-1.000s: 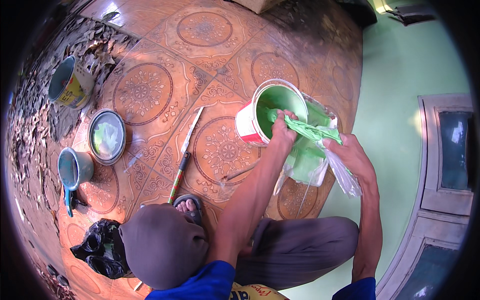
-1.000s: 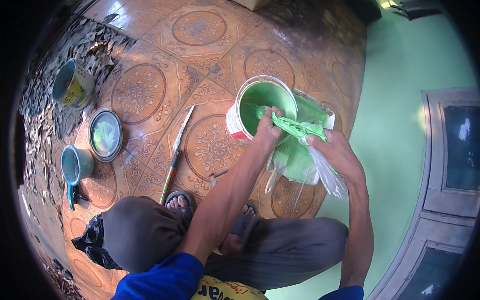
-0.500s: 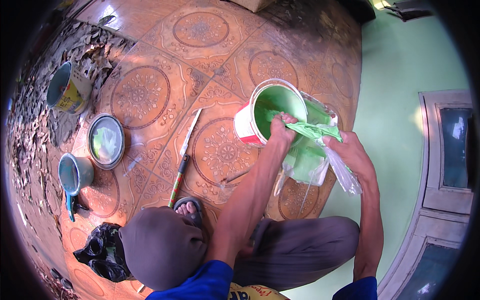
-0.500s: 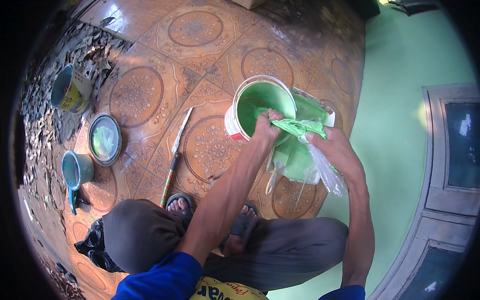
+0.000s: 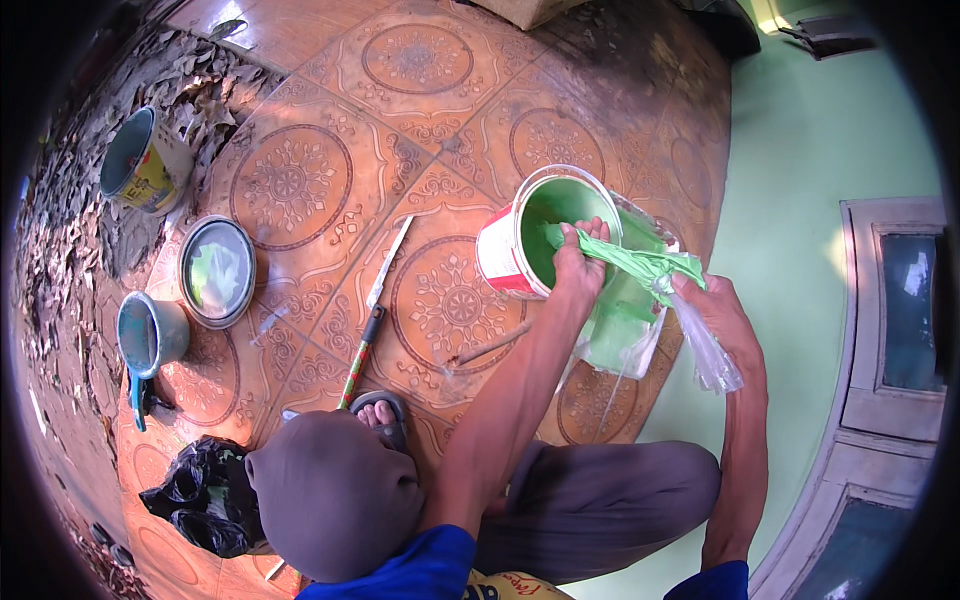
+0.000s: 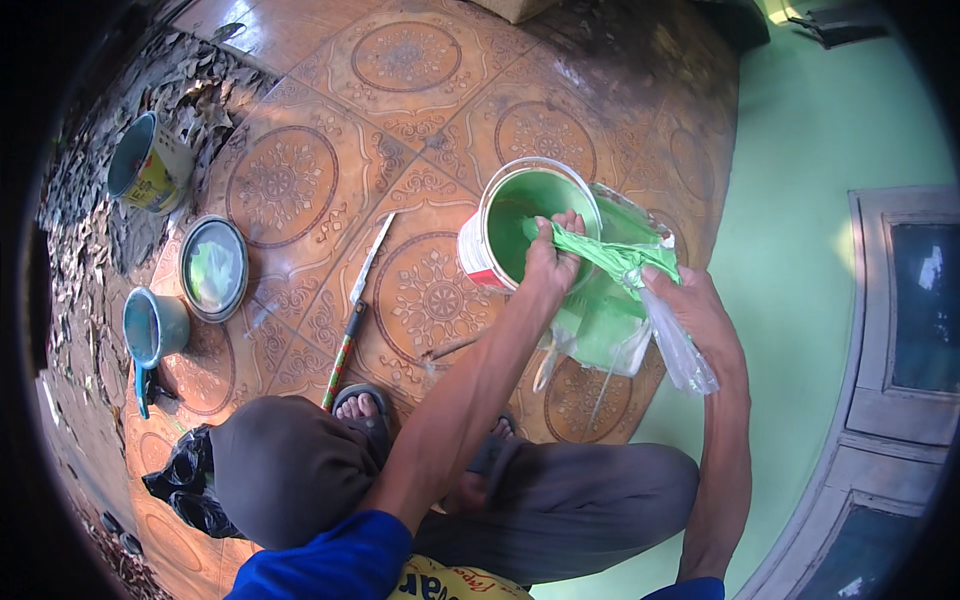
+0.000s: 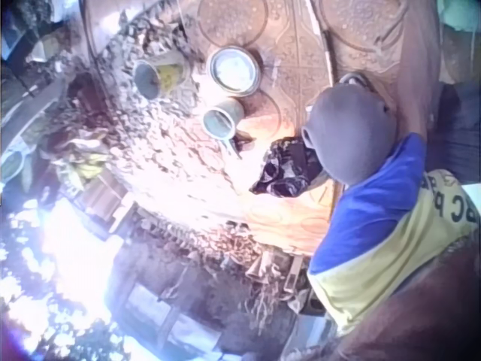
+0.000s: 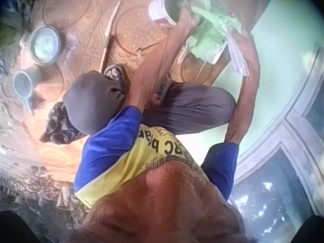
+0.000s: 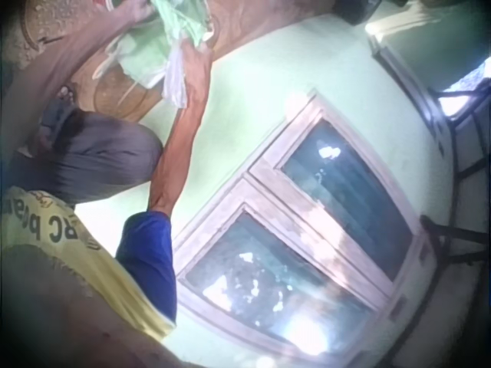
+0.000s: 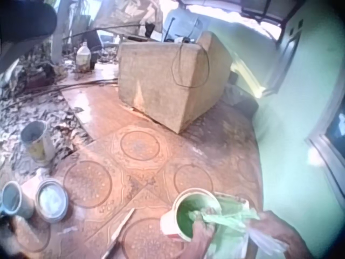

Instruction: The person sits on the floor and uses a green cloth to wipe the inside of a paint bucket. They then pick up a smaller paint can and pour its contents into the larger bucket, continuing to wipe and mix the paint with the cloth.

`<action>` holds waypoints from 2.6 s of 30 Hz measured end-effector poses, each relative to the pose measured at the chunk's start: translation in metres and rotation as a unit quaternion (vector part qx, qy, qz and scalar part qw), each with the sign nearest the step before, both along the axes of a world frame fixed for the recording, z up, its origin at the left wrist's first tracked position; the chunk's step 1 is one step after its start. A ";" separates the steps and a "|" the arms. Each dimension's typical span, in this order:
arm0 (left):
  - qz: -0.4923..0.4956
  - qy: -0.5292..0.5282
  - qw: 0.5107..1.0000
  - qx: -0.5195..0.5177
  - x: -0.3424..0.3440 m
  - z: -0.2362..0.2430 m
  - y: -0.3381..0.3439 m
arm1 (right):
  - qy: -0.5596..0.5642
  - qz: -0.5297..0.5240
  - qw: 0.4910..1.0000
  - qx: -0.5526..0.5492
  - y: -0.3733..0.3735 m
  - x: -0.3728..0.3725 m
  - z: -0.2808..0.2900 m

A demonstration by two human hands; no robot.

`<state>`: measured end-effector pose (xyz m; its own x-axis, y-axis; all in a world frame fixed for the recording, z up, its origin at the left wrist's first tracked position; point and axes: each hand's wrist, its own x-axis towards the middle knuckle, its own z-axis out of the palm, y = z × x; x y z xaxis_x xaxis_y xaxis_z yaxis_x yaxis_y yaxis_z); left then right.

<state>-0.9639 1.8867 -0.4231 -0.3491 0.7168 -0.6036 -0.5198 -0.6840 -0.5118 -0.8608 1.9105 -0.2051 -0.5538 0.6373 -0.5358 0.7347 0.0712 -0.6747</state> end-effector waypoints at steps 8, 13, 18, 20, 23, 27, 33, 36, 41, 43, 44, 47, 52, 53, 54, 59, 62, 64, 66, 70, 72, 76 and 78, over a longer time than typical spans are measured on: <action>-0.025 -0.019 0.998 -0.054 -0.010 -0.010 0.004 | -0.006 0.027 1.000 -0.007 -0.009 -0.005 0.003; 0.009 -0.008 1.000 -0.019 -0.010 -0.016 0.003 | -0.022 0.040 0.999 0.010 -0.009 -0.006 0.001; 0.000 -0.054 0.997 -0.054 -0.014 -0.011 0.004 | -0.027 0.032 0.999 0.011 -0.016 -0.009 0.005; -0.015 -0.081 0.993 -0.082 -0.017 -0.012 0.008 | -0.042 0.035 0.998 0.017 -0.019 -0.013 0.010; 0.015 -0.050 0.998 -0.016 -0.019 -0.026 0.004 | -0.033 0.041 0.999 0.008 -0.018 -0.013 0.008; 0.030 -0.029 0.999 -0.012 -0.016 -0.028 0.002 | -0.019 0.031 0.999 0.017 -0.013 -0.010 0.001; -0.026 -0.035 0.999 -0.032 -0.019 -0.003 0.002 | -0.024 0.033 0.999 0.025 -0.006 -0.005 0.000; -0.040 -0.014 0.997 -0.064 -0.017 -0.005 -0.001 | -0.049 0.047 0.997 0.030 -0.011 -0.010 0.007; -0.036 0.009 0.995 -0.091 -0.013 -0.009 0.000 | -0.042 0.062 0.996 0.040 -0.007 -0.004 0.002; -0.034 0.009 0.995 -0.096 -0.014 -0.012 0.000 | -0.051 0.059 0.996 0.038 -0.010 -0.007 0.003; -0.034 0.009 0.995 -0.097 -0.015 -0.011 0.001 | -0.056 0.057 0.996 0.038 -0.010 -0.007 0.004; -0.042 -0.010 0.993 -0.107 -0.017 -0.012 0.000 | -0.039 0.071 0.996 0.047 -0.006 -0.003 -0.002; -0.025 -0.012 0.999 -0.039 -0.016 0.000 -0.004 | -0.016 0.050 0.998 0.040 0.012 0.010 -0.011; -0.021 -0.014 0.999 -0.026 -0.017 0.001 -0.006 | -0.015 0.052 0.998 0.038 0.013 0.008 -0.011; -0.009 -0.019 1.000 -0.019 -0.015 0.001 -0.008 | -0.015 0.043 0.998 0.033 0.011 0.007 -0.010; 0.021 -0.037 0.999 0.007 -0.006 -0.012 -0.002 | -0.017 0.044 0.998 0.030 0.011 0.002 -0.001; 0.030 -0.040 0.999 0.001 -0.002 -0.026 0.002 | -0.011 0.027 0.999 0.040 0.003 -0.005 0.001; 0.013 -0.051 0.998 -0.025 -0.002 -0.021 0.006 | -0.005 0.028 0.999 0.045 0.004 -0.005 0.004; 0.003 -0.051 0.998 -0.043 -0.002 -0.018 0.008 | 0.004 0.030 0.998 0.047 0.003 -0.007 0.006; -0.001 -0.052 0.996 -0.078 -0.002 -0.017 0.007 | 0.013 0.037 0.998 0.043 -0.003 -0.014 0.008; 0.001 -0.057 0.994 -0.094 -0.003 -0.016 0.007 | 0.015 0.041 0.998 0.044 -0.003 -0.016 0.008; 0.001 -0.068 0.992 -0.111 -0.003 -0.015 0.008 | 0.025 0.036 0.998 0.055 -0.007 -0.019 0.007; 0.008 -0.073 0.991 -0.112 -0.004 -0.020 0.009 | 0.026 0.036 0.998 0.053 -0.009 -0.022 0.007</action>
<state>-0.9684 1.8955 -0.4435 -0.2558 0.5546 -0.7918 -0.4392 -0.7963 -0.4159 -0.8831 1.9012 -0.1980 -0.6261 0.6462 -0.4364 0.6892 0.1968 -0.6973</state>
